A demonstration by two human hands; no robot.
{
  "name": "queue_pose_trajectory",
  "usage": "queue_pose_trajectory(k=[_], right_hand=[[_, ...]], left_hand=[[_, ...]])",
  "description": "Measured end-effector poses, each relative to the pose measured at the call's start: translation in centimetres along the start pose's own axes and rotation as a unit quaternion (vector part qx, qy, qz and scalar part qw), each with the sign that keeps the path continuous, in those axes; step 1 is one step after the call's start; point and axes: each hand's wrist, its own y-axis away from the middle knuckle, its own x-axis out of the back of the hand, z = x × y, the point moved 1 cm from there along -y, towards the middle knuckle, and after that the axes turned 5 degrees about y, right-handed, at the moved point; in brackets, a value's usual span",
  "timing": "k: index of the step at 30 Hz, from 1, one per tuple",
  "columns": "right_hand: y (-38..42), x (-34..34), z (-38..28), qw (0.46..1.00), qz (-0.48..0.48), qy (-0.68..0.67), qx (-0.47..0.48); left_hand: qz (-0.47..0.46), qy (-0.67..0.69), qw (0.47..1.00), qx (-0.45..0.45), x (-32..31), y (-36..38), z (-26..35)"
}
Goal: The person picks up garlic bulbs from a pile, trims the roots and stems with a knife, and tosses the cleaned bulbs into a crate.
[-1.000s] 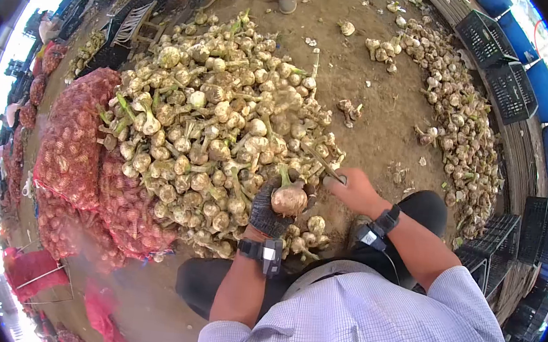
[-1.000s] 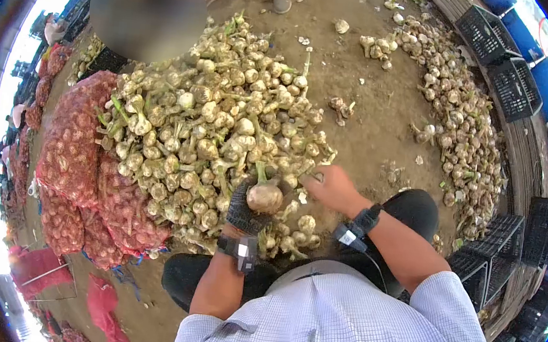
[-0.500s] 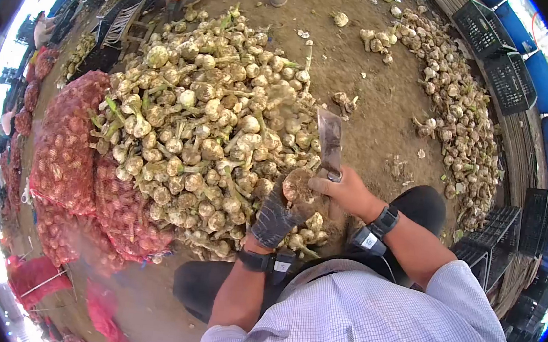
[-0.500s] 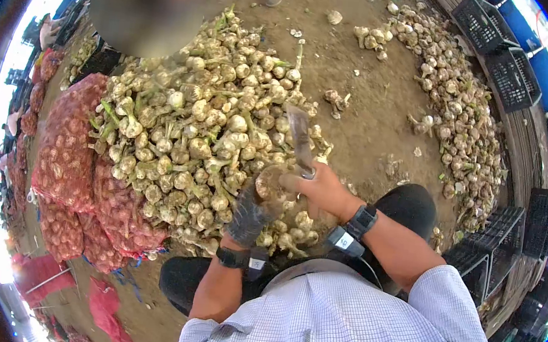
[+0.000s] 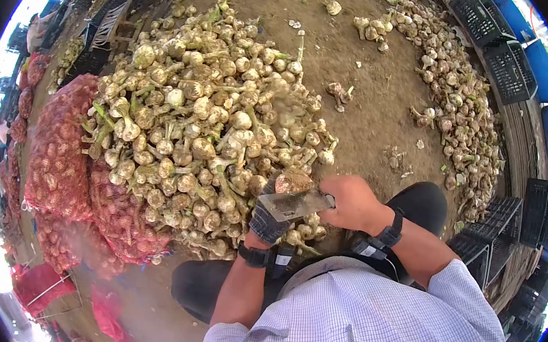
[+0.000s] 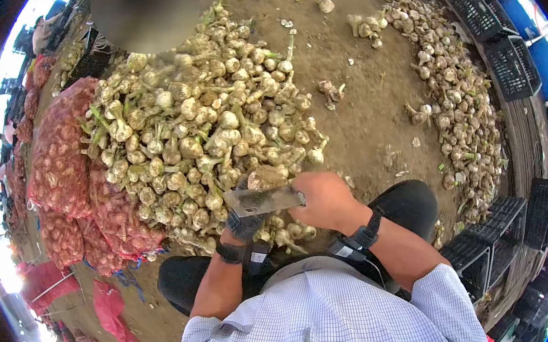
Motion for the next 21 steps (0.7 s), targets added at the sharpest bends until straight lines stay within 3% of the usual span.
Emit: queue_pose_trajectory(k=[1, 3, 5, 8, 10, 13, 16, 19, 20, 21], right_hand=[[0.1, -0.2, 0.1, 1.0, -0.002, 0.0, 0.001], [0.2, -0.8, 0.4, 1.0, -0.006, 0.0, 0.003], [0.2, -1.4, 0.7, 1.0, 0.0, 0.005, -0.006], [0.2, -1.9, 1.3, 1.0, -0.015, 0.012, -0.02], [0.0, -1.8, 1.4, 1.0, -0.016, 0.012, -0.019], [-0.3, -1.5, 1.4, 1.0, -0.005, 0.011, -0.016], [-0.6, -2.6, 2.3, 1.0, -0.006, 0.01, -0.029], [-1.2, -3.4, 2.7, 1.0, -0.003, -0.002, -0.026], [-1.4, -3.5, 2.7, 0.999, -0.015, -0.006, -0.029], [-1.4, -3.6, 2.5, 0.999, -0.027, -0.01, -0.032]], left_hand=[[-0.012, -0.077, 0.997, -0.021, 0.0, 0.0, -0.5], [0.011, 0.04, 0.998, -0.053, -0.5, -0.2, -1.3], [0.019, 0.052, 0.996, -0.064, -0.6, -0.2, -1.5], [0.014, -0.004, 0.999, -0.038, -0.3, -0.3, 2.5], [0.021, 0.071, 0.997, -0.006, -0.3, -0.6, 3.4], [0.028, -0.15, 0.979, -0.135, 0.3, -0.9, 2.4], [0.038, -0.04, 0.998, 0.034, 0.5, -0.8, 5.2], [0.044, -0.062, 0.997, -0.006, 1.2, -0.7, 4.8], [0.024, -0.136, 0.99, -0.034, 1.7, -0.6, 4.6], [0.03, -0.118, 0.992, -0.01, 1.7, -0.4, 4.6]])
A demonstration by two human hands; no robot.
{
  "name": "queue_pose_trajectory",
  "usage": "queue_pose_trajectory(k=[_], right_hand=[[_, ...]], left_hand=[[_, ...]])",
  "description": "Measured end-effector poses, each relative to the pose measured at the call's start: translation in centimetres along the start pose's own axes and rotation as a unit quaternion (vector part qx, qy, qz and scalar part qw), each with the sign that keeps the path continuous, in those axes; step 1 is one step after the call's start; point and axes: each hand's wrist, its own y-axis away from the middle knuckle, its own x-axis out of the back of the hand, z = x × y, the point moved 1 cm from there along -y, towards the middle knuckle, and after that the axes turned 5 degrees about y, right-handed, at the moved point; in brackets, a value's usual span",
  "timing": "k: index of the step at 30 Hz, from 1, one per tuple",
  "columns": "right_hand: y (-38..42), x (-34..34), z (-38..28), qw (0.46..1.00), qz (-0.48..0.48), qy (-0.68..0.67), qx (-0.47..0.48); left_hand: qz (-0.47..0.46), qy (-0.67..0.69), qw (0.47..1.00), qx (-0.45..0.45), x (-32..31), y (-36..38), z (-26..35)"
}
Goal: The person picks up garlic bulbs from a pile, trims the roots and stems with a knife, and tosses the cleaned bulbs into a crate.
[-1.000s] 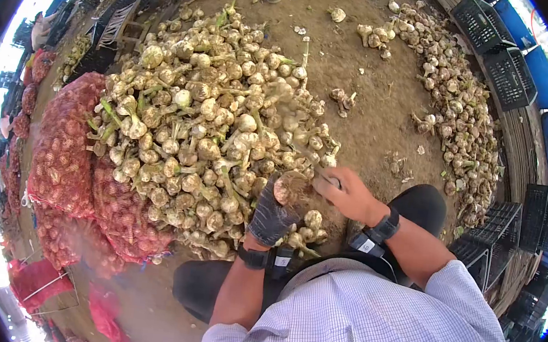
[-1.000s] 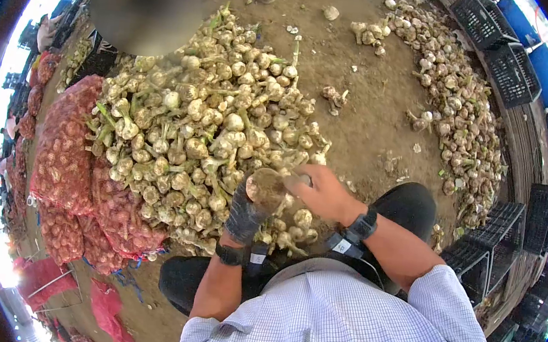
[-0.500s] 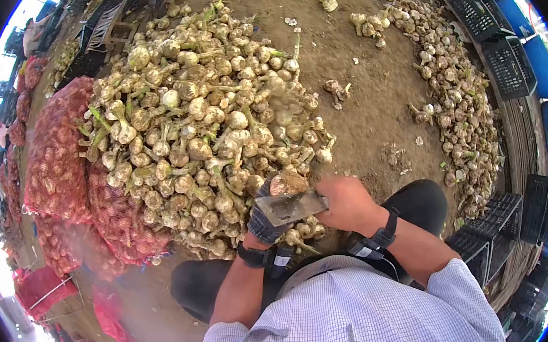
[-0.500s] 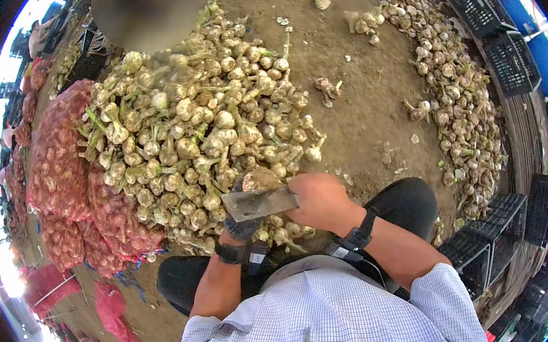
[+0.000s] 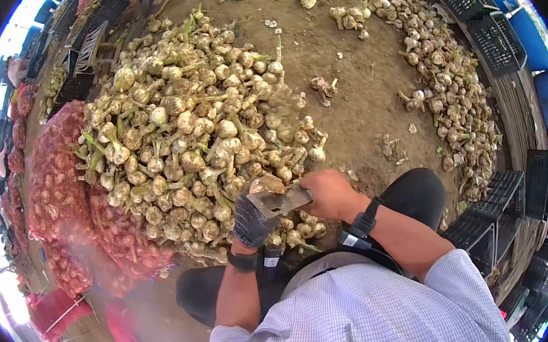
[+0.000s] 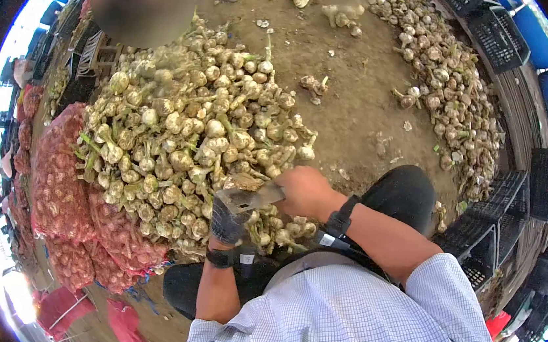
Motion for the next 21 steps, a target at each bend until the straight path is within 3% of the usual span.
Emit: queue_pose_trajectory(k=[2, 5, 7, 8, 9, 11, 12, 13, 15, 16, 19, 21], right_hand=[[-0.1, -0.8, 0.1, 1.0, 0.015, -0.017, 0.0], [-0.4, -1.1, 0.3, 0.999, -0.023, 0.021, -0.019], [-0.9, -1.1, 2.2, 0.991, -0.079, 0.062, -0.09], [-1.3, -0.8, 5.2, 0.979, -0.109, 0.079, -0.153], [-0.7, -1.8, 6.5, 0.961, -0.143, 0.085, -0.222], [-0.3, -2.3, 6.7, 0.97, -0.078, 0.062, -0.222], [-1.4, -1.2, 6.6, 0.975, -0.041, 0.062, -0.211], [-1.1, 0.3, 5.8, 0.974, -0.041, 0.044, -0.217], [-0.1, -1.6, 7.6, 0.973, 0.006, 0.001, -0.229], [-0.3, -2.4, 8.2, 0.972, 0.035, -0.026, -0.23], [-0.3, -3.1, 7.3, 0.952, -0.016, -0.105, -0.286], [0.3, -1.6, 5.4, 0.964, -0.035, -0.059, -0.256]], left_hand=[[0.007, 0.032, 0.998, 0.048, 0.1, 0.0, 0.2], [-0.014, 0.022, 1.0, 0.005, 0.4, -0.2, 0.1], [-0.04, 0.37, 0.927, 0.036, -0.5, 0.5, -2.6], [-0.029, 0.439, 0.897, 0.039, -0.7, 1.5, -3.8], [0.005, 0.366, 0.93, 0.024, 0.0, 1.9, -1.7], [0.037, 0.236, 0.971, -0.012, 0.8, 1.1, 0.4], [0.025, 0.055, 0.993, -0.098, 1.4, 0.1, 2.7], [0.064, 0.225, 0.972, -0.001, 0.7, -0.5, 3.0], [0.084, 0.062, 0.994, 0.027, -0.1, -1.8, -2.5], [0.077, 0.279, 0.948, 0.133, -0.2, -3.0, 0.5], [-0.028, 0.2, 0.971, -0.124, -1.5, -5.6, 7.3], [0.019, 0.187, 0.979, -0.075, -0.9, -8.0, 5.2]])
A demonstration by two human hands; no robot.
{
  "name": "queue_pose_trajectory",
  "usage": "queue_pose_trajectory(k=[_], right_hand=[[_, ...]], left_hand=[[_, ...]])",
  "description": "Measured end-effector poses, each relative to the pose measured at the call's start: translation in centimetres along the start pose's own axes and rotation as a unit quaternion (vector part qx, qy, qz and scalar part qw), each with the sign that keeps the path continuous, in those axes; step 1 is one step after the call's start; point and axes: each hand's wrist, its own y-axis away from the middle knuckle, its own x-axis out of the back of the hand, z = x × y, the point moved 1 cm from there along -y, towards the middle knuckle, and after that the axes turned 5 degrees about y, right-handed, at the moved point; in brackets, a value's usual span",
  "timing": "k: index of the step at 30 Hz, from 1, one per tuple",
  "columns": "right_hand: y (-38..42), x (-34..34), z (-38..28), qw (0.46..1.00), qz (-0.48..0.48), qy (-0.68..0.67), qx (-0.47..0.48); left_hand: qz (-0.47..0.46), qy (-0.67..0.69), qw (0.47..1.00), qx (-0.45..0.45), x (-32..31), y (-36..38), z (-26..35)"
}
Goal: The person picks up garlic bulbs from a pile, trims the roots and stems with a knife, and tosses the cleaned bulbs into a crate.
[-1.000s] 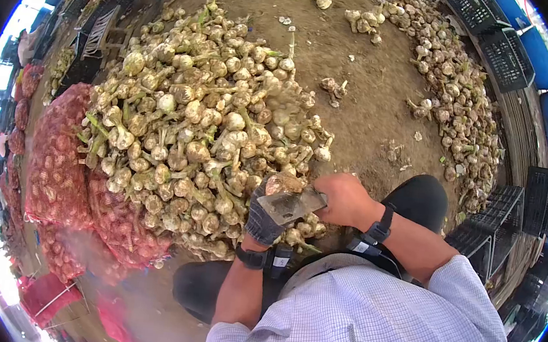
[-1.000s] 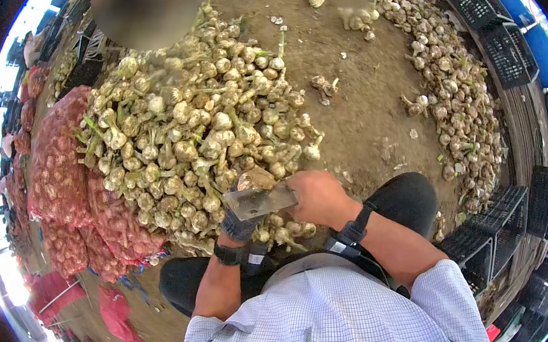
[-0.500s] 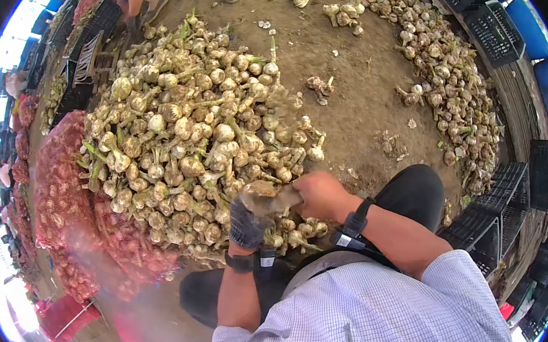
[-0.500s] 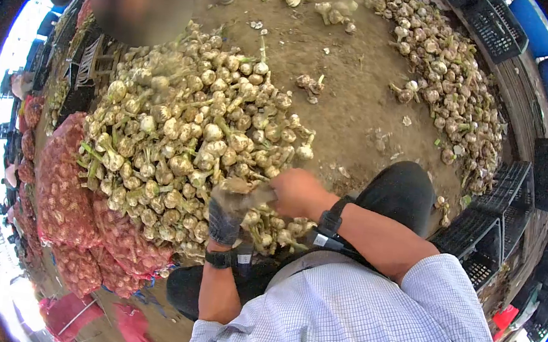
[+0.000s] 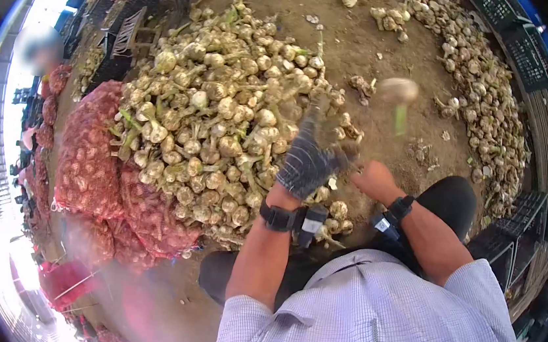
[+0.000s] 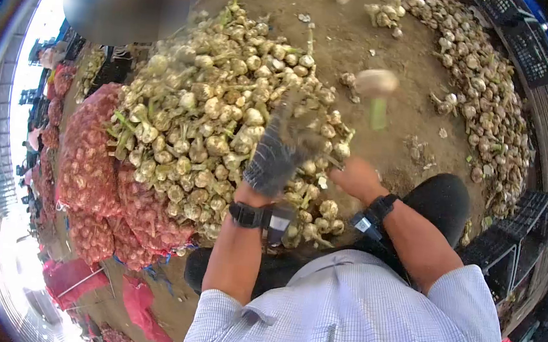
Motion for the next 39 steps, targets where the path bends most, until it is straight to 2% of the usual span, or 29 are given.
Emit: queue_pose_trajectory(k=[1, 2, 4, 6, 8, 11, 12, 14, 15, 16, 17, 18, 19, 20, 21, 22, 23, 24, 25, 26, 27, 29, 32, 33, 34, 36, 37, 39], right_hand=[[0.4, 0.6, -0.4, 1.0, 0.003, 0.024, 0.015], [0.2, 0.1, 0.2, 1.0, 0.018, 0.016, 0.017], [0.1, 0.5, 0.0, 0.999, 0.019, 0.019, 0.017], [0.3, 0.1, 0.0, 0.999, 0.027, 0.021, 0.034], [0.5, -0.3, -0.4, 0.996, 0.043, 0.028, 0.075], [0.9, -0.4, -1.3, 0.994, 0.047, 0.054, 0.084], [1.1, 0.1, -1.9, 0.997, 0.023, 0.051, 0.061], [1.4, 0.1, -2.4, 0.995, 0.074, 0.023, 0.066], [1.2, 0.3, -2.4, 0.998, 0.03, 0.007, 0.057], [1.3, 0.7, -2.5, 0.997, 0.021, -0.003, 0.07], [1.2, 0.6, -2.2, 0.997, 0.013, -0.026, 0.065], [2.0, 1.7, -3.2, 0.993, -0.002, -0.103, 0.05], [1.1, 0.2, -2.5, 0.99, 0.012, -0.115, 0.076], [0.0, -1.2, -1.8, 0.986, 0.025, -0.126, 0.106], [0.1, -0.8, -2.3, 0.98, 0.001, -0.178, 0.09], [0.6, 0.1, -3.2, 0.97, -0.025, -0.23, 0.076], [1.2, 0.9, -4.0, 0.956, -0.052, -0.282, 0.063], [1.9, 1.8, -4.9, 0.94, -0.061, -0.331, 0.061], [2.8, 2.7, -5.9, 0.92, -0.073, -0.38, 0.06], [2.8, 2.3, -6.0, 0.914, -0.061, -0.395, 0.074], [2.8, 2.0, -6.2, 0.907, -0.05, -0.408, 0.089], [1.7, -0.6, -5.3, 0.919, 0.017, -0.364, 0.149], [2.7, 0.6, -5.2, 0.929, -0.026, -0.343, 0.14], [2.8, 0.3, -5.3, 0.927, -0.037, -0.345, 0.144], [2.7, 0.1, -5.3, 0.93, -0.019, -0.34, 0.136], [2.4, 0.4, -4.9, 0.947, -0.006, -0.29, 0.14], [2.3, 1.0, -4.7, 0.957, -0.008, -0.246, 0.15], [2.5, 1.8, -5.3, 0.967, -0.008, -0.178, 0.18]], left_hand=[[0.029, -0.078, 0.996, 0.008, 0.9, -0.8, -0.5], [0.08, -0.254, 0.964, 0.01, 2.7, -1.2, -0.7], [0.202, -0.523, 0.827, 0.041, 7.2, -0.5, -0.8], [0.315, -0.565, 0.76, 0.066, 12.3, 1.0, -1.6], [0.336, -0.677, 0.638, 0.144, 16.8, 2.0, -4.7], [0.231, -0.686, 0.644, 0.249, 19.1, 2.1, -5.9], [0.218, -0.706, 0.634, 0.227, 19.6, 2.3, -6.2], [0.19, -0.727, 0.61, 0.249, 21.3, 2.3, -7.1], [0.175, -0.727, 0.595, 0.294, 22.7, 2.3, -8.1], [0.079, -0.846, 0.499, 0.17, 25.2, 3.5, -9.0], [-0.009, -0.925, 0.378, 0.032, 26.5, 4.7, -10.2], [0.117, -0.791, 0.6, -0.006, 25.7, 5.5, -9.9], [0.174, -0.612, 0.771, 0.03, 22.6, 5.1, -6.4], [0.25, -0.394, 0.884, 0.035, 19.3, 4.7, -2.6], [0.255, -0.178, 0.945, 0.104, 12.9, 4.6, 1.9], [0.289, -0.084, 0.951, 0.071, 10.9, 5.4, 1.0], [0.214, -0.188, 0.957, 0.062, 11.5, 6.2, -1.7], [0.138, -0.094, 0.978, 0.127, 7.4, 5.4, 0.7], [0.104, -0.014, 0.986, 0.133, 4.4, 5.2, 1.2], [0.104, 0.062, 0.981, 0.154, 2.3, 5.3, 1.0], [0.104, 0.029, 0.981, 0.159, 0.8, 5.0, 0.4], [0.168, 0.029, 0.968, 0.185, -0.4, 5.1, -0.8], [0.164, 0.082, 0.968, 0.17, 1.1, 6.2, -3.5], [0.115, -0.078, 0.986, 0.089, 2.3, 6.9, -3.8], [0.06, -0.239, 0.969, 0.012, 3.3, 7.3, -3.6], [0.018, -0.224, 0.974, 0.034, 4.6, 8.0, -3.0], [0.036, -0.042, 0.991, 0.119, 4.0, 7.8, -1.6], [0.041, 0.148, 0.972, 0.178, 3.6, 8.1, -0.5]])
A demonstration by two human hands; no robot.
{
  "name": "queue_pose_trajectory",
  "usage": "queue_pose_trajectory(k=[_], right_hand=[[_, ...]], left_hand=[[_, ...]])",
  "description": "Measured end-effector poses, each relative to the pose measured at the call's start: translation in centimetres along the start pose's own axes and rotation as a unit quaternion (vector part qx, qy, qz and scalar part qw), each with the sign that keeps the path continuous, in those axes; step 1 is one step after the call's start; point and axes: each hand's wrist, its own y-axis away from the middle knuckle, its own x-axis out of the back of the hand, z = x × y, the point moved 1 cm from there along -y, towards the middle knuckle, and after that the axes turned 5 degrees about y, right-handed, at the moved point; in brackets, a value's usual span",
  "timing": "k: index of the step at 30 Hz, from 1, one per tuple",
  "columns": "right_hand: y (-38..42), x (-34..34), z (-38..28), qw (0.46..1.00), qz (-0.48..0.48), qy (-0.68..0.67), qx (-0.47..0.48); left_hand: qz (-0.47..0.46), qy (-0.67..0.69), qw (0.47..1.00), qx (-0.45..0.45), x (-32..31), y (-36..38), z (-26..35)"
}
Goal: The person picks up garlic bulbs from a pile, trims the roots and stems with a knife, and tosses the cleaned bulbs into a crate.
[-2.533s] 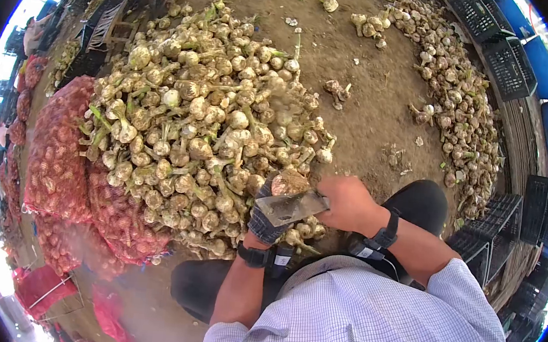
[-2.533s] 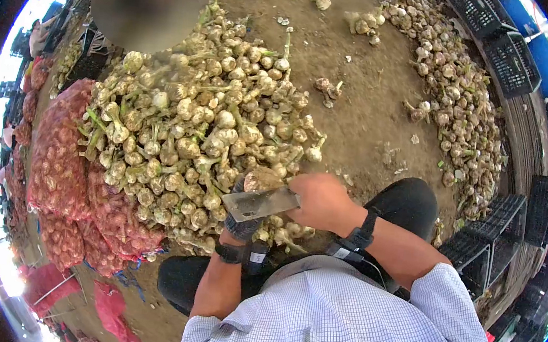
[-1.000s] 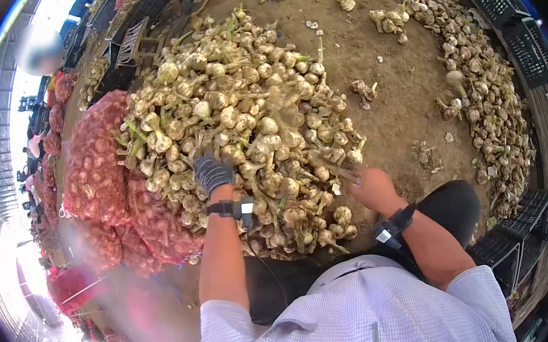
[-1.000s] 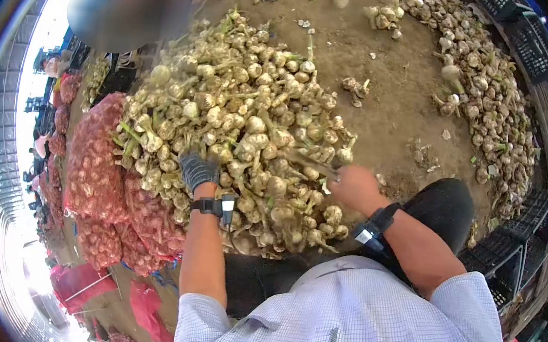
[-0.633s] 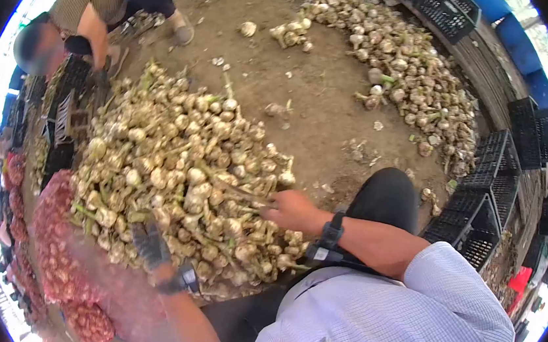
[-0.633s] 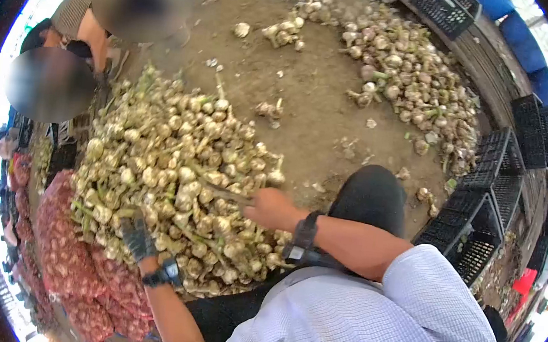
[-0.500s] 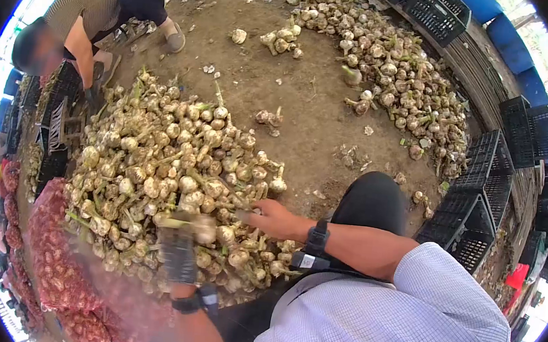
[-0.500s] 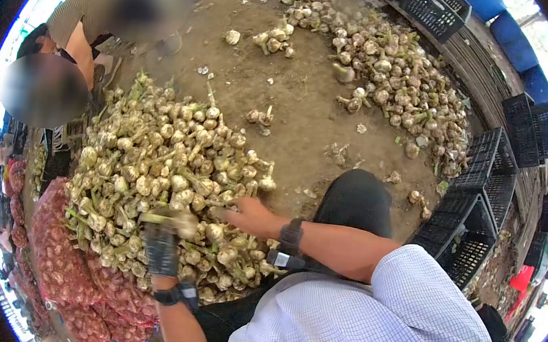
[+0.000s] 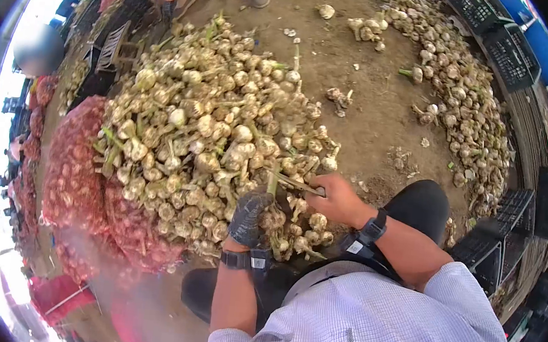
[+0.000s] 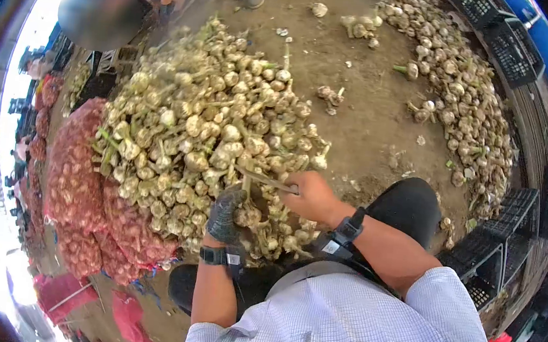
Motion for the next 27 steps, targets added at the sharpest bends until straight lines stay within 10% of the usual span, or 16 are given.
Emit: queue_pose_trajectory(k=[5, 8, 13, 16, 18, 20, 22, 27], right_hand=[[-0.5, -0.9, -0.6, 0.983, 0.002, 0.128, 0.13], [-2.2, -2.2, 4.2, 0.952, -0.101, 0.273, -0.094], [-1.2, -1.3, 0.7, 0.993, -0.042, 0.075, -0.079], [-0.6, -2.2, -0.7, 0.989, -0.007, 0.064, 0.136], [-0.4, -3.3, -0.3, 0.992, -0.012, 0.065, 0.111], [-0.5, -3.4, -0.6, 0.997, -0.062, -0.037, 0.0], [-0.8, -2.9, -0.5, 0.994, -0.038, -0.1, -0.007], [-0.5, -1.5, -0.8, 0.967, -0.062, -0.227, -0.098]], left_hand=[[-0.078, 0.118, 0.986, 0.092, 2.5, 0.4, -1.1], [-0.078, 0.09, 0.988, 0.094, 4.0, 1.4, -1.8], [0.01, 0.036, 0.998, 0.052, 3.2, 0.2, -1.6], [-0.033, -0.14, 0.99, -0.008, 2.1, -0.3, -3.2], [-0.036, -0.066, 0.997, 0.031, 2.1, -0.6, -5.1], [-0.007, 0.306, 0.941, 0.143, 2.8, -1.3, -8.0], [-0.066, -0.006, 0.998, -0.004, 1.1, -0.8, -5.2], [-0.049, -0.123, 0.988, -0.08, -1.2, 0.1, -2.2]])
